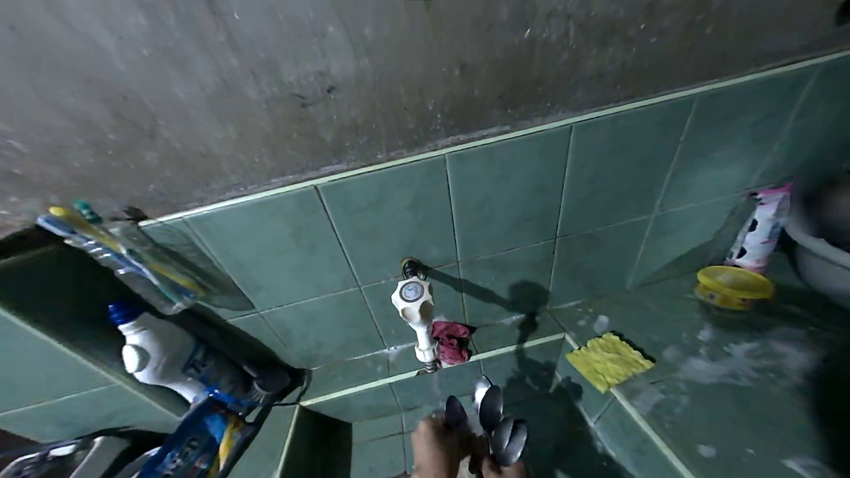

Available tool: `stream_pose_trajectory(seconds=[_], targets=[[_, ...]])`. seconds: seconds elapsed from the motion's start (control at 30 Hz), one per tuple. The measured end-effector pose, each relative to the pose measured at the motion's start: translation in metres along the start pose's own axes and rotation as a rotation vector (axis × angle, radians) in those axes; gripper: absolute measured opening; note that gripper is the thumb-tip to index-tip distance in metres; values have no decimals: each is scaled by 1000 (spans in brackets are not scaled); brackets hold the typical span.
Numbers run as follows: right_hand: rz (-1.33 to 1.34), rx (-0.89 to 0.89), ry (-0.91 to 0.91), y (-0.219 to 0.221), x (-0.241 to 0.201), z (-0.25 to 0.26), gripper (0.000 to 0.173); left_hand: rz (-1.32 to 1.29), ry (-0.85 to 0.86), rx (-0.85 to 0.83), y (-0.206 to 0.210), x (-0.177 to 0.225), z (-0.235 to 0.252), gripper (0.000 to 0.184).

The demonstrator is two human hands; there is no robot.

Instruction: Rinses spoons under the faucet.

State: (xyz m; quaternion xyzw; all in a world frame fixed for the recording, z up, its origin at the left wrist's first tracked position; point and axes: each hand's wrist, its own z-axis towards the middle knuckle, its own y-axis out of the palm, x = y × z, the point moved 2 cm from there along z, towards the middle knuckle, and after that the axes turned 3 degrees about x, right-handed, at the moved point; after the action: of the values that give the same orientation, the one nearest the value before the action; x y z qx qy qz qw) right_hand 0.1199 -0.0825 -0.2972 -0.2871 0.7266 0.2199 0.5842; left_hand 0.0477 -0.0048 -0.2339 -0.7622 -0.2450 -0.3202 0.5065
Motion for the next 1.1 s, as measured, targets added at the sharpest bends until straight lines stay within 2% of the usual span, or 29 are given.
stream_pose_trajectory(seconds=[0.13,0.23,0.33,0.43,0.47,0.53,0.57,0.63,0.73,0.83,0.9,0.97,1.03,1.1], targets=[[-15,18,-76,2,-8,-6,19,69,30,123,-8,16,1,28],[-7,21,-103,-1,-14,-5,25,-37,-1,67,-1,9,-5,28],[146,-167,-40,-2,-7,-6,13,-334,79,182,-1,-7,14,22],[242,-342,73,-5,-8,-13,13,-750,34,203,9,-12,19,32],[233,-380,106,-8,-7,-10,12,-744,41,181,11,-13,18,32],[170,-434,176,-15,-3,-3,11,-433,93,208,8,-18,14,27],[132,-439,197,-17,-3,-1,13,-262,83,228,3,-17,11,30],[106,-393,234,-17,-8,-2,15,-135,49,276,2,-16,8,30],[176,-292,265,-16,-11,-8,15,-266,36,366,7,-20,11,22],[132,-314,132,-15,-2,-7,12,-525,32,420,19,-30,15,20],[27,-290,107,-12,-2,-4,16,-679,12,395,30,-34,7,36],[-44,-236,138,-9,-6,-2,26,-777,-44,282,40,-33,-13,47],[-18,-194,120,-5,-6,4,30,-744,-129,235,47,-29,-22,25],[-56,-251,118,-5,-3,7,25,-708,-168,223,44,-34,-21,23]])
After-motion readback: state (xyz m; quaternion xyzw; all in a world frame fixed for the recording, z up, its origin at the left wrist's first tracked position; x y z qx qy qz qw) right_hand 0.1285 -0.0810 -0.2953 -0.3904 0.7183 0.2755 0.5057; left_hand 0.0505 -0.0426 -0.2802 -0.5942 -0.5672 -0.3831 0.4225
